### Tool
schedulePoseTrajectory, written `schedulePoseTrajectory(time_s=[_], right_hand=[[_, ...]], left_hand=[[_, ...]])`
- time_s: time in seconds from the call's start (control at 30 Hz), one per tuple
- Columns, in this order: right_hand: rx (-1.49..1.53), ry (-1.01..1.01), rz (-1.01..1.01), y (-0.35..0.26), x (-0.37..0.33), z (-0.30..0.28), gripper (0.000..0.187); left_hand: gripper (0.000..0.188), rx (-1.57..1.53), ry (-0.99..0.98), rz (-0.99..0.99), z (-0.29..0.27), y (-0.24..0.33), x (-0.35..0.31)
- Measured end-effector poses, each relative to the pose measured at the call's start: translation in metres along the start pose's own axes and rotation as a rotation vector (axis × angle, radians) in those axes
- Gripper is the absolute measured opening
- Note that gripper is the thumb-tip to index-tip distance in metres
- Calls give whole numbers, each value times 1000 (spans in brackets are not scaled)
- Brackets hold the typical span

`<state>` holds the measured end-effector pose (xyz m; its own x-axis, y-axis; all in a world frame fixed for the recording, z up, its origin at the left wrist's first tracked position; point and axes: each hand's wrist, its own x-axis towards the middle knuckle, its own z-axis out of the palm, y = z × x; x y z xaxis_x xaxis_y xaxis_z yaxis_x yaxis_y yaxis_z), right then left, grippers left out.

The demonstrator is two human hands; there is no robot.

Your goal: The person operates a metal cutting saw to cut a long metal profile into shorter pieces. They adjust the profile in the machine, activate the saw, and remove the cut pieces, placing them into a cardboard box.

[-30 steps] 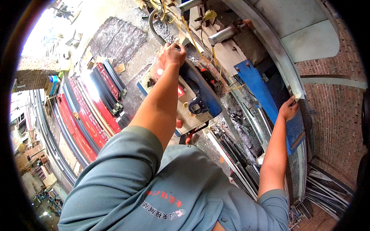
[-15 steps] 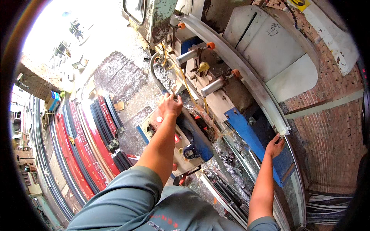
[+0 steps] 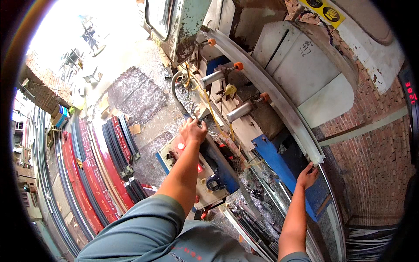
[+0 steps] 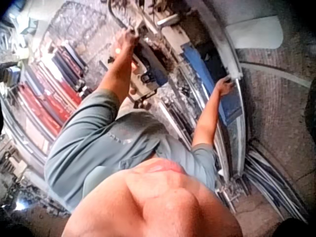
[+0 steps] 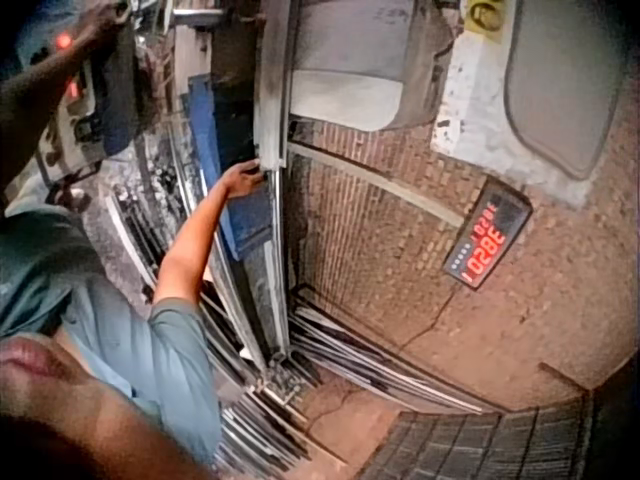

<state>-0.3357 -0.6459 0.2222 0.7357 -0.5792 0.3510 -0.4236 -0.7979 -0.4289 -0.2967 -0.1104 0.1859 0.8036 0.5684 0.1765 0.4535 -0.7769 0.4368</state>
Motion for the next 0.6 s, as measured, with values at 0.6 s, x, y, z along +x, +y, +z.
schedulePoseTrajectory(time_s=[0.6], right_hand=[[18, 71, -14, 0, -3, 1, 77]], left_hand=[[34, 0, -10, -14, -3, 3, -2]])
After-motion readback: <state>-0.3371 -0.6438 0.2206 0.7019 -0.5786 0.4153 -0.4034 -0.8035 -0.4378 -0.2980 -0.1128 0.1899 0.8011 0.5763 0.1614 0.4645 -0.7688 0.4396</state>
